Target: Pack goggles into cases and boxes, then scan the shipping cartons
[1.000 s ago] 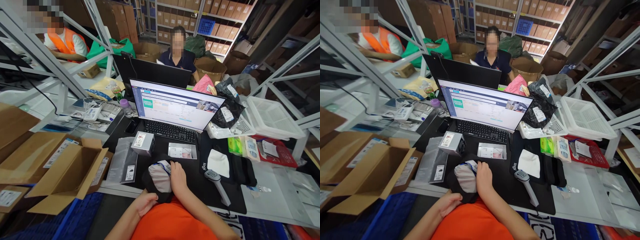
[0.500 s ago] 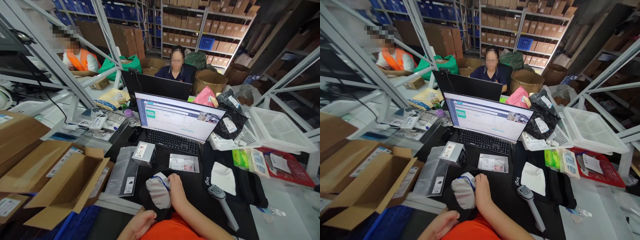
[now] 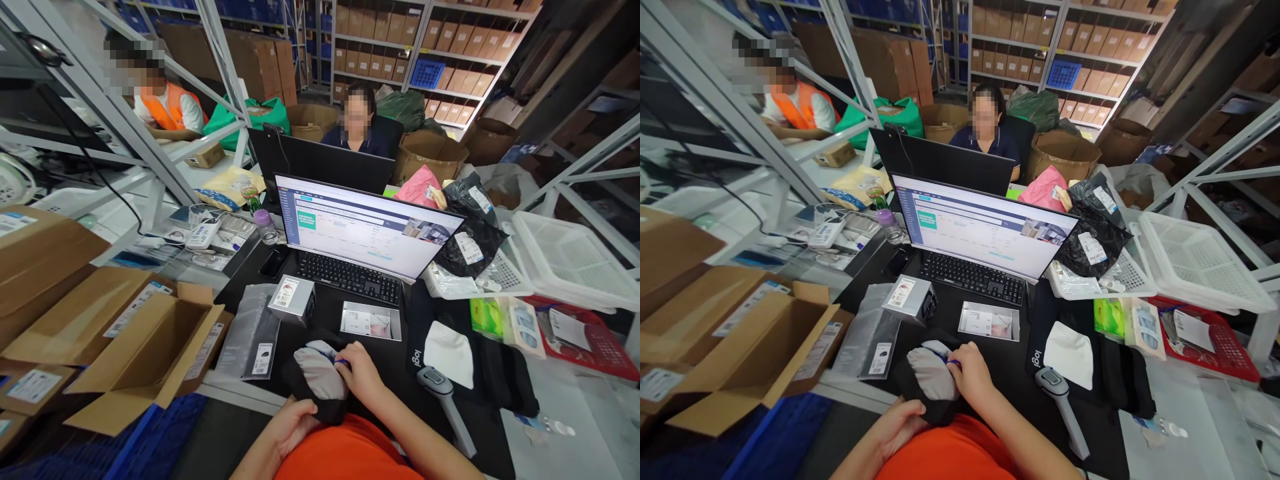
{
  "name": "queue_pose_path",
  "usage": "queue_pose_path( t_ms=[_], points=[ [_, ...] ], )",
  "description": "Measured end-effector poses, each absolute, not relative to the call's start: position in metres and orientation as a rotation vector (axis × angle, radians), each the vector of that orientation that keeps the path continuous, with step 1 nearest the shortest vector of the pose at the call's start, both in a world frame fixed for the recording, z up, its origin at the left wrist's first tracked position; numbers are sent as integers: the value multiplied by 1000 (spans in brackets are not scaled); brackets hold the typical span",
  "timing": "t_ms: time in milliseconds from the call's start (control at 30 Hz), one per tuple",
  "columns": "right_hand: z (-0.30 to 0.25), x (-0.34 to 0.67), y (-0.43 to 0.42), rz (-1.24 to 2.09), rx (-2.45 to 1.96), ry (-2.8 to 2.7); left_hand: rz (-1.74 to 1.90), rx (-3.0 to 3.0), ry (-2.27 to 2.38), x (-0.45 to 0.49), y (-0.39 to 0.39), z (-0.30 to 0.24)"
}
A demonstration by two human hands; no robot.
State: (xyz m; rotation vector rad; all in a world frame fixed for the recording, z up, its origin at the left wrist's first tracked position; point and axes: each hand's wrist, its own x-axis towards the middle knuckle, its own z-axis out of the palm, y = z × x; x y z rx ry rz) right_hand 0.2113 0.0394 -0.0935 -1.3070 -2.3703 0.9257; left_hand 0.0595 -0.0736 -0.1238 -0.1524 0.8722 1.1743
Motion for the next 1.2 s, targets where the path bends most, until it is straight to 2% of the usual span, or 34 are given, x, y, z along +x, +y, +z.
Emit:
queue_pose_path(
  t_ms=[500,733,900,1000,1133,1200],
  points=[
    [-84,210,46,633,-1690,-2631,1128,-114,859,57,-72,-132],
    [-89,221,42,946,-1340,-2436,1159,-188,835,56,-69,-134],
    [-89,255,52,1160,-1173,-1960,1164,-310,841,54,-65,-142],
    [-80,279,85,984,-1258,-1869,1161,-326,876,55,-63,-145],
    [-67,299,145,469,-1393,-2465,1152,-327,877,56,-63,-146],
    [-68,298,168,389,-1378,-2737,1149,-327,877,56,-63,-147]
  ],
)
